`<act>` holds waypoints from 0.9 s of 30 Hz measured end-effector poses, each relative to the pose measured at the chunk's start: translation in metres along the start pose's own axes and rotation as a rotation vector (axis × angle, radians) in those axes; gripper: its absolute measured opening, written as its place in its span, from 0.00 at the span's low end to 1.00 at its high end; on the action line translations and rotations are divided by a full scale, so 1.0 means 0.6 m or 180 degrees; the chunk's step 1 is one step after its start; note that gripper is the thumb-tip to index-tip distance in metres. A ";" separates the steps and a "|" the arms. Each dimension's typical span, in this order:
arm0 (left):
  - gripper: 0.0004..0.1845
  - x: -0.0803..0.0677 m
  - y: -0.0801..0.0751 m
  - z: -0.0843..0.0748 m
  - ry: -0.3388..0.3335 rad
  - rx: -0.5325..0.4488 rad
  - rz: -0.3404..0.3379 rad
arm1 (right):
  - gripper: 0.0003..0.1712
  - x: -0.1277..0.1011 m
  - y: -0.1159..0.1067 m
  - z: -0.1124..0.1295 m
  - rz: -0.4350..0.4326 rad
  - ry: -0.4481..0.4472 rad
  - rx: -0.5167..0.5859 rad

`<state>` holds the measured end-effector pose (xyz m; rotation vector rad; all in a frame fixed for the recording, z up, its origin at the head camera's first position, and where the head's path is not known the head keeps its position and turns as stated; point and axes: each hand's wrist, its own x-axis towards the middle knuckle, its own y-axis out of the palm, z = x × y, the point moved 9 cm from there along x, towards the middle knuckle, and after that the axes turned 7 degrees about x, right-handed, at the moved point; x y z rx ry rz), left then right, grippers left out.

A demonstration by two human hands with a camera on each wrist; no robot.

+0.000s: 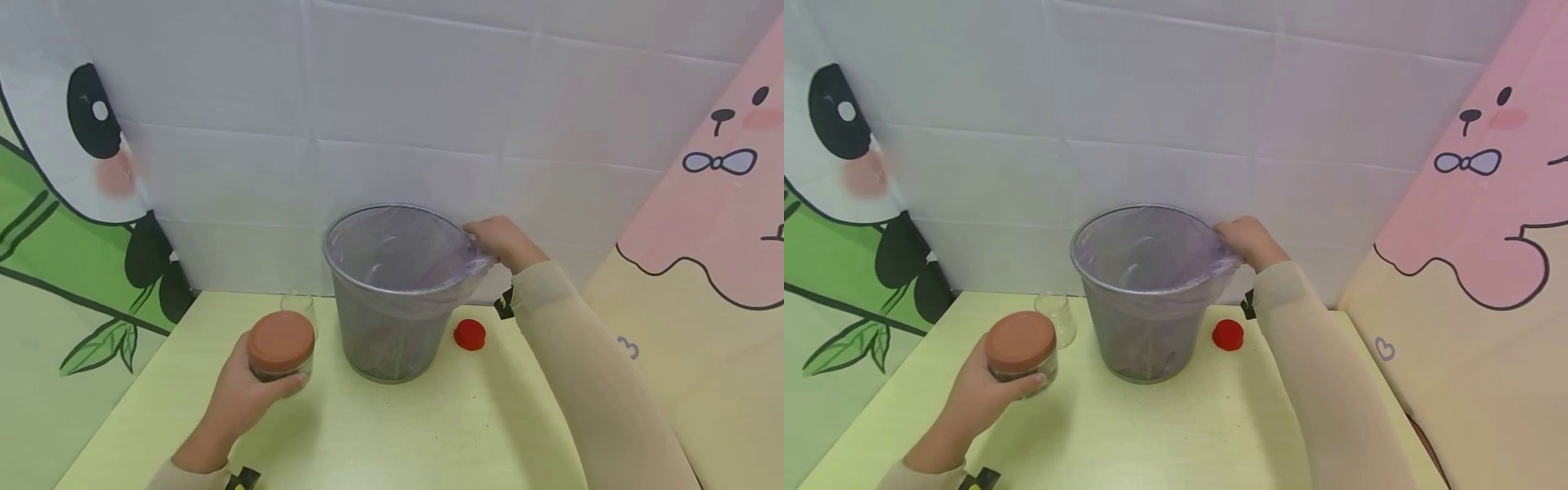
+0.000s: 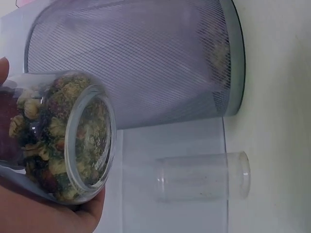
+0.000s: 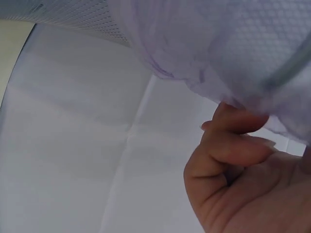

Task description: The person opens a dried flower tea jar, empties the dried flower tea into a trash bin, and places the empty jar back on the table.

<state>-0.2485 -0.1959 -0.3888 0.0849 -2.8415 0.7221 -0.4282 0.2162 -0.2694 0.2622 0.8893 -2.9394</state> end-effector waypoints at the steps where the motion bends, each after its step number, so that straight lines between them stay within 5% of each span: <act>1: 0.52 -0.002 0.002 -0.005 0.0008 -0.0001 0.0002 | 0.39 0.000 -0.001 -0.004 0.0013 0.0033 0.0125; 6: 0.51 -0.010 0.012 -0.030 0.0078 -0.0037 0.0032 | 0.36 -0.004 -0.006 -0.024 0.0092 0.0079 0.0412; 17: 0.52 -0.032 0.050 -0.070 0.0369 0.0118 0.0085 | 0.35 -0.031 -0.014 -0.067 -0.0046 -0.0190 0.0443; 27: 0.52 -0.071 0.072 -0.109 0.0240 0.0270 0.0026 | 0.34 -0.084 -0.017 -0.092 -0.0201 -0.0601 0.0351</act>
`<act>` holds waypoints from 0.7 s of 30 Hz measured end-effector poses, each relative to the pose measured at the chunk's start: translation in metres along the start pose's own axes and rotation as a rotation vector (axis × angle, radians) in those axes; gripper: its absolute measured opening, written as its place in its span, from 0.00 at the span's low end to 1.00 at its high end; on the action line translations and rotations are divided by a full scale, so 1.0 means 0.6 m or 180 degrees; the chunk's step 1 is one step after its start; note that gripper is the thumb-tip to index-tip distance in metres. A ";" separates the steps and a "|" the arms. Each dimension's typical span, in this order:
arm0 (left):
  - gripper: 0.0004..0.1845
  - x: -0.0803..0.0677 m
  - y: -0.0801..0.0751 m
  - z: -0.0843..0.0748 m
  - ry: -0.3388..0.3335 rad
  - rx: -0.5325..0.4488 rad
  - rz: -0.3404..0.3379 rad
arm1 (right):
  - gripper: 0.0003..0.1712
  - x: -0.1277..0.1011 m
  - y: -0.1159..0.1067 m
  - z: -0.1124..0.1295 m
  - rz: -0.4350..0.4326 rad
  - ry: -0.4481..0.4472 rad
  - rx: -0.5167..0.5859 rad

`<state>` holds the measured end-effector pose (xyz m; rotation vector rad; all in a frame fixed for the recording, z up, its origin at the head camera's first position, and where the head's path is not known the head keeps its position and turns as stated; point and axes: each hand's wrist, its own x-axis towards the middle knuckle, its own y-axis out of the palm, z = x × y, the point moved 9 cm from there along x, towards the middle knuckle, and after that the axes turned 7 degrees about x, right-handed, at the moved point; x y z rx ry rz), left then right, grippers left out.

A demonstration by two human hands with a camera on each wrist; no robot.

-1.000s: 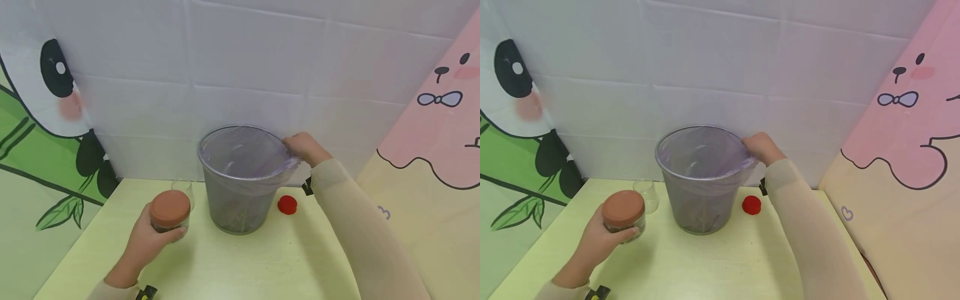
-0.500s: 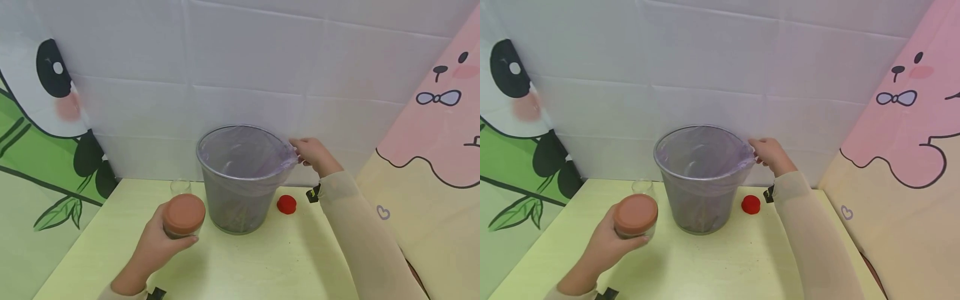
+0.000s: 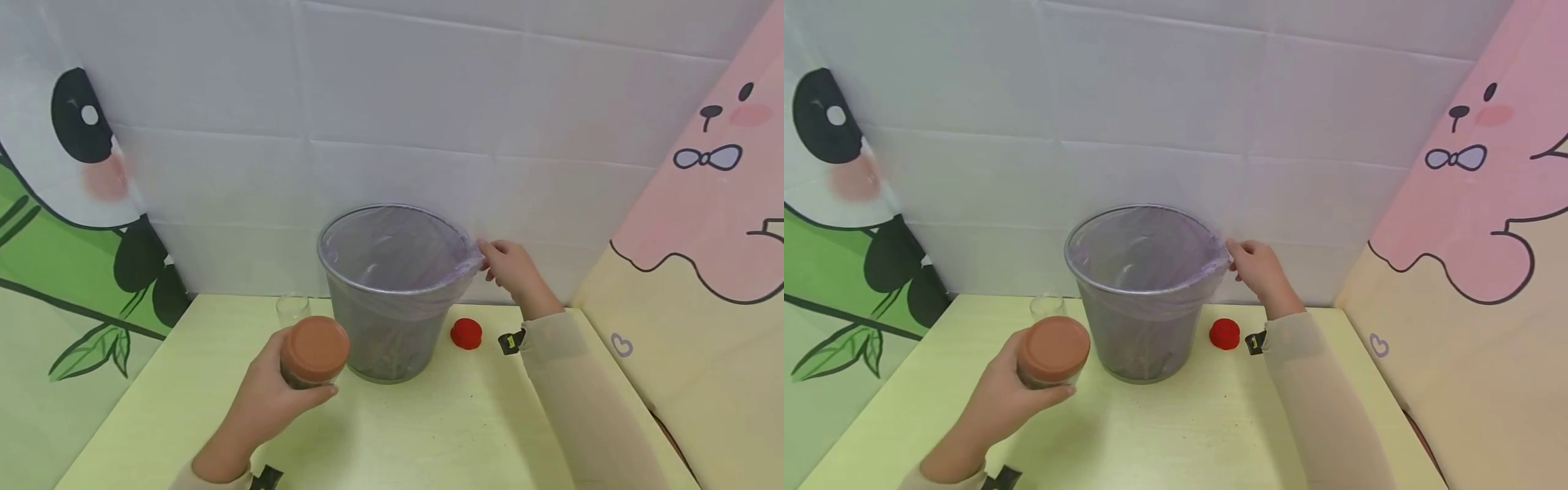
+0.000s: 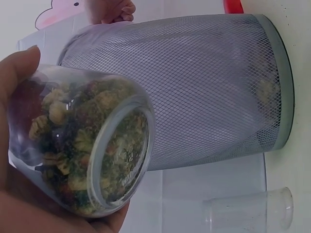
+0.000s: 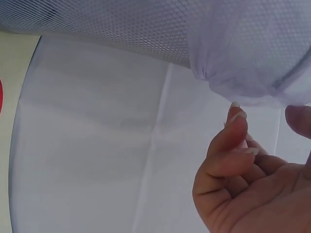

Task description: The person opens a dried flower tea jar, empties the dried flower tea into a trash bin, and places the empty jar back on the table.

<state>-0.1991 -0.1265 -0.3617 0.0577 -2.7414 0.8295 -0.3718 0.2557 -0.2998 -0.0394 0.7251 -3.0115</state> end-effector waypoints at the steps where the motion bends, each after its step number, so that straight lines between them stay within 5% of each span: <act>1: 0.52 0.000 0.001 -0.001 0.0006 0.0020 0.0006 | 0.34 -0.004 0.001 -0.001 -0.0023 -0.0041 0.0001; 9: 0.49 0.002 0.018 -0.021 0.0112 0.0199 0.0052 | 0.33 -0.038 0.012 -0.022 -0.0223 -0.0231 0.0348; 15: 0.50 -0.003 0.035 -0.027 0.0047 0.0221 0.0040 | 0.28 -0.073 0.014 -0.017 -0.0641 -0.0768 0.0580; 21: 0.50 -0.007 0.070 -0.022 -0.0038 0.0169 0.0095 | 0.25 -0.112 0.028 -0.016 -0.0781 -0.1125 0.0699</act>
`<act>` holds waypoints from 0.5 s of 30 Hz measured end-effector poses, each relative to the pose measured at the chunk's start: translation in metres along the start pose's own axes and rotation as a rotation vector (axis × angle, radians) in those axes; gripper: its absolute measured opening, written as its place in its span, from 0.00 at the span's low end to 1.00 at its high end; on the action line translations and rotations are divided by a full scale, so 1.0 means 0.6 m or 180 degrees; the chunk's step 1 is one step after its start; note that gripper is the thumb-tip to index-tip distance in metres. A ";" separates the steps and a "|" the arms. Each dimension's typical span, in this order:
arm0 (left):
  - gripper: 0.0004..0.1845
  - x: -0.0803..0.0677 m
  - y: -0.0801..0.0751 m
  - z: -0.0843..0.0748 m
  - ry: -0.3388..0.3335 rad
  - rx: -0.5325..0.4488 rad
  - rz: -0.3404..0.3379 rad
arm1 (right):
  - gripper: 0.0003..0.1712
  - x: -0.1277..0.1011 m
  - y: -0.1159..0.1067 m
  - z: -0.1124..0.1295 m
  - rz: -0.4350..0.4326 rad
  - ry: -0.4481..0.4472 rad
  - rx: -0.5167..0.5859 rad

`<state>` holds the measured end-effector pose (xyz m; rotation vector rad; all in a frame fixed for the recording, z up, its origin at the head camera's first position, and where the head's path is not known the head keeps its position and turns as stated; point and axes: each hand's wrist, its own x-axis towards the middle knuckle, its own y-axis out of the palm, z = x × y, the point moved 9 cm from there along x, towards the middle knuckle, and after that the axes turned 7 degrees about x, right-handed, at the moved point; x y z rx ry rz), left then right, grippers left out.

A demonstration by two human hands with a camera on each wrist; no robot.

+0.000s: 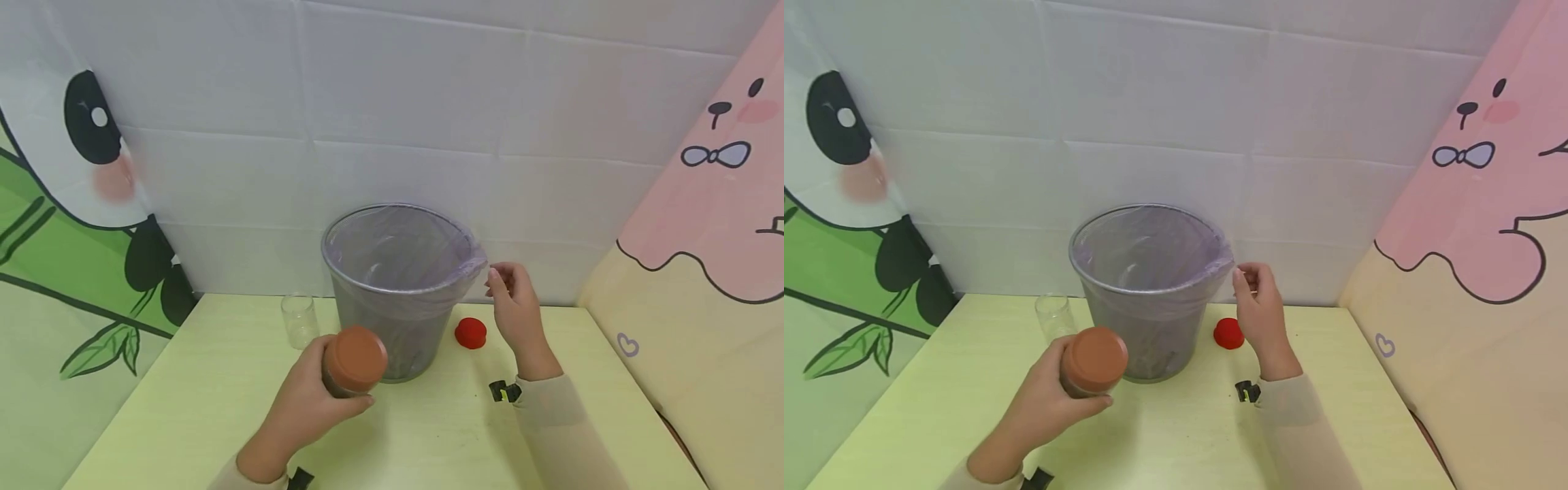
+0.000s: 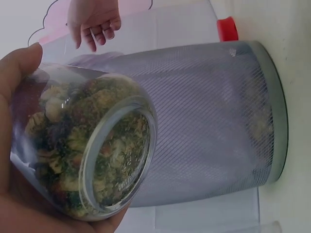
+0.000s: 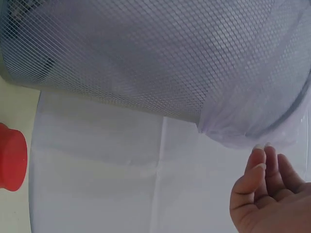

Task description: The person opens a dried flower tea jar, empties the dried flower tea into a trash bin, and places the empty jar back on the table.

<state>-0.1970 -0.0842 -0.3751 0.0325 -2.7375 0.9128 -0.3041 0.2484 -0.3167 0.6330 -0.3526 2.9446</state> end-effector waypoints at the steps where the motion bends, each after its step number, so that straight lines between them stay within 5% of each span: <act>1: 0.50 0.000 0.008 -0.001 0.0006 -0.0012 0.0007 | 0.24 -0.006 0.000 0.001 -0.0003 -0.0027 0.0016; 10: 0.50 -0.001 0.037 -0.038 0.0417 0.0384 -0.0216 | 0.10 -0.066 0.031 0.031 0.0056 -0.0424 0.0098; 15: 0.49 -0.005 0.026 -0.063 0.0806 0.0729 -0.0531 | 0.11 -0.113 0.084 0.067 0.0432 -0.1194 0.0057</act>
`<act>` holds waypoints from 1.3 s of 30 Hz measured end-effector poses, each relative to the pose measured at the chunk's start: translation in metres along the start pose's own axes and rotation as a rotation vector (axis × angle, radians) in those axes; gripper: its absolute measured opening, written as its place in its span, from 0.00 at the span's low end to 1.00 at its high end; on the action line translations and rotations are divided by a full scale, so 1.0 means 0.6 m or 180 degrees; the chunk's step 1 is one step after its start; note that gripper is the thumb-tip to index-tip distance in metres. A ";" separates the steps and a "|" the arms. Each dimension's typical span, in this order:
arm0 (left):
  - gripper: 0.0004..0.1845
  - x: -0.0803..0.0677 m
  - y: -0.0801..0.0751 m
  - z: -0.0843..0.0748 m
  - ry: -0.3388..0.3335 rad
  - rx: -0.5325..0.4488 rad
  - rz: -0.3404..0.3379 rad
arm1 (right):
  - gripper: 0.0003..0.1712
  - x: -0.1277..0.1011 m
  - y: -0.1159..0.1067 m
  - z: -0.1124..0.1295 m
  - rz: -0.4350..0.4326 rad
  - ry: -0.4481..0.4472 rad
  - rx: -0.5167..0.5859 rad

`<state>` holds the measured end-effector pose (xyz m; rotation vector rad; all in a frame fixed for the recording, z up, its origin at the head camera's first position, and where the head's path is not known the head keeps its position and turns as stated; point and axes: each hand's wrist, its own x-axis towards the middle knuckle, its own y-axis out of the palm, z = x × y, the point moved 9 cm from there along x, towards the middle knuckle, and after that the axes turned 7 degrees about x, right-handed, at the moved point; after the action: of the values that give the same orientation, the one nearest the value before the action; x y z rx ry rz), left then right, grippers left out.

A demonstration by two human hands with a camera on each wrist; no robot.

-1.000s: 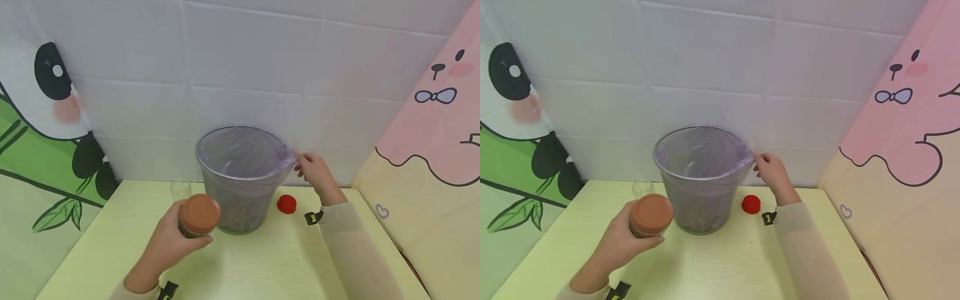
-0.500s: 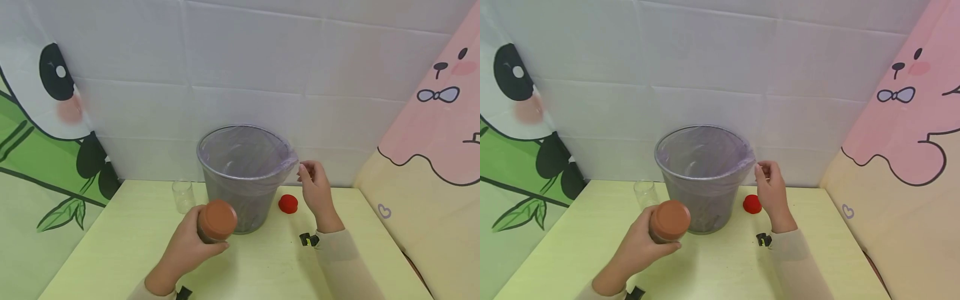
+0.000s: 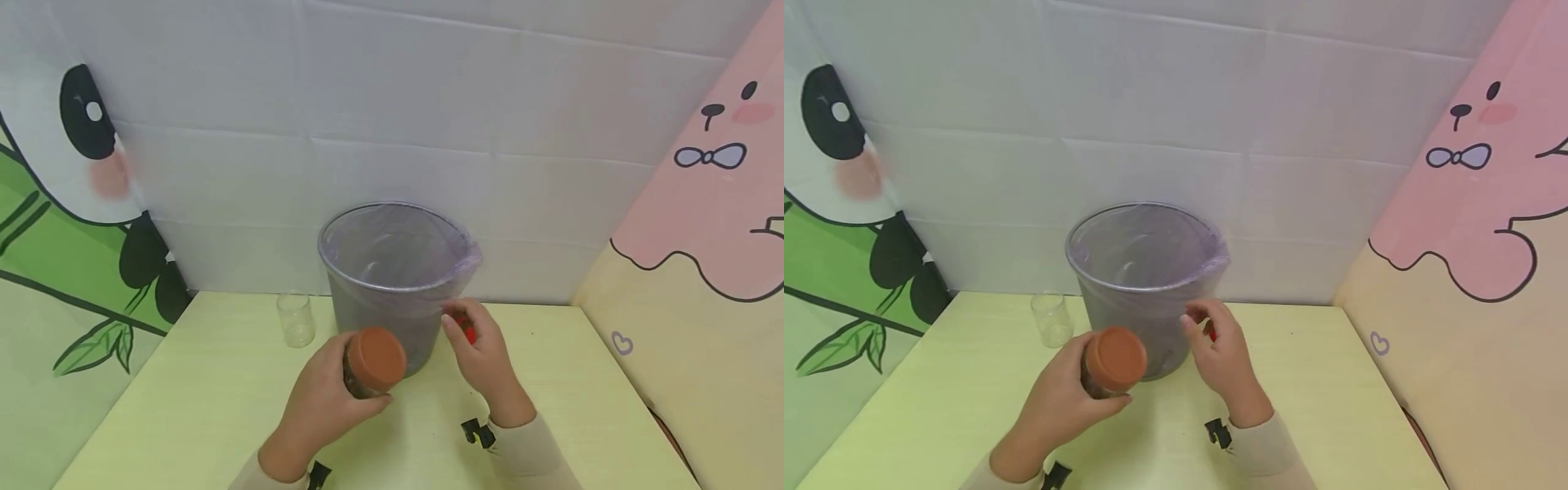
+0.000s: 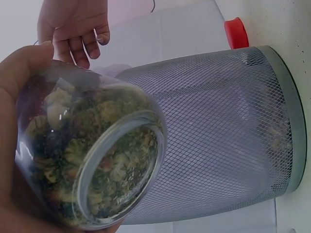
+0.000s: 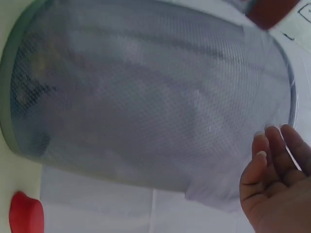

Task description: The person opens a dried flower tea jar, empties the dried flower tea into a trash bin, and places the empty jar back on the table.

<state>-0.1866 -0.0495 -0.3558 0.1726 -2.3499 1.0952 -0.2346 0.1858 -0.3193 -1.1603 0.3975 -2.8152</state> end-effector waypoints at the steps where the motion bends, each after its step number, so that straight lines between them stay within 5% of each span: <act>1: 0.49 0.000 -0.003 -0.004 0.0083 0.0042 -0.0039 | 0.12 -0.006 0.012 0.013 0.0071 -0.0213 -0.0046; 6: 0.47 -0.002 -0.007 -0.018 0.0411 0.0180 -0.0198 | 0.23 -0.042 0.063 0.067 0.0226 -0.1217 -0.0569; 9: 0.46 -0.007 -0.003 -0.020 0.0451 0.0268 -0.0239 | 0.29 -0.057 0.086 0.075 0.0265 -0.1343 -0.0862; 16: 0.47 -0.016 0.014 -0.031 0.0574 0.0371 -0.0103 | 0.38 -0.076 0.104 0.059 0.0431 -0.0966 -0.1006; 25: 0.41 -0.025 0.008 -0.048 0.0707 0.0451 -0.0256 | 0.38 -0.086 0.121 0.061 0.0652 -0.0677 -0.0941; 32: 0.38 -0.037 0.025 -0.078 0.1004 0.0575 -0.0371 | 0.35 -0.094 0.124 0.065 0.0512 -0.0161 -0.1107; 39: 0.36 -0.047 0.025 -0.097 0.1134 0.0543 -0.0420 | 0.24 -0.093 0.114 0.082 0.0307 -0.0320 -0.1053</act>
<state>-0.1436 0.0004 -0.3499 0.1754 -1.9057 1.1556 -0.1626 0.1183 -0.3417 -1.2908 0.9114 -2.6616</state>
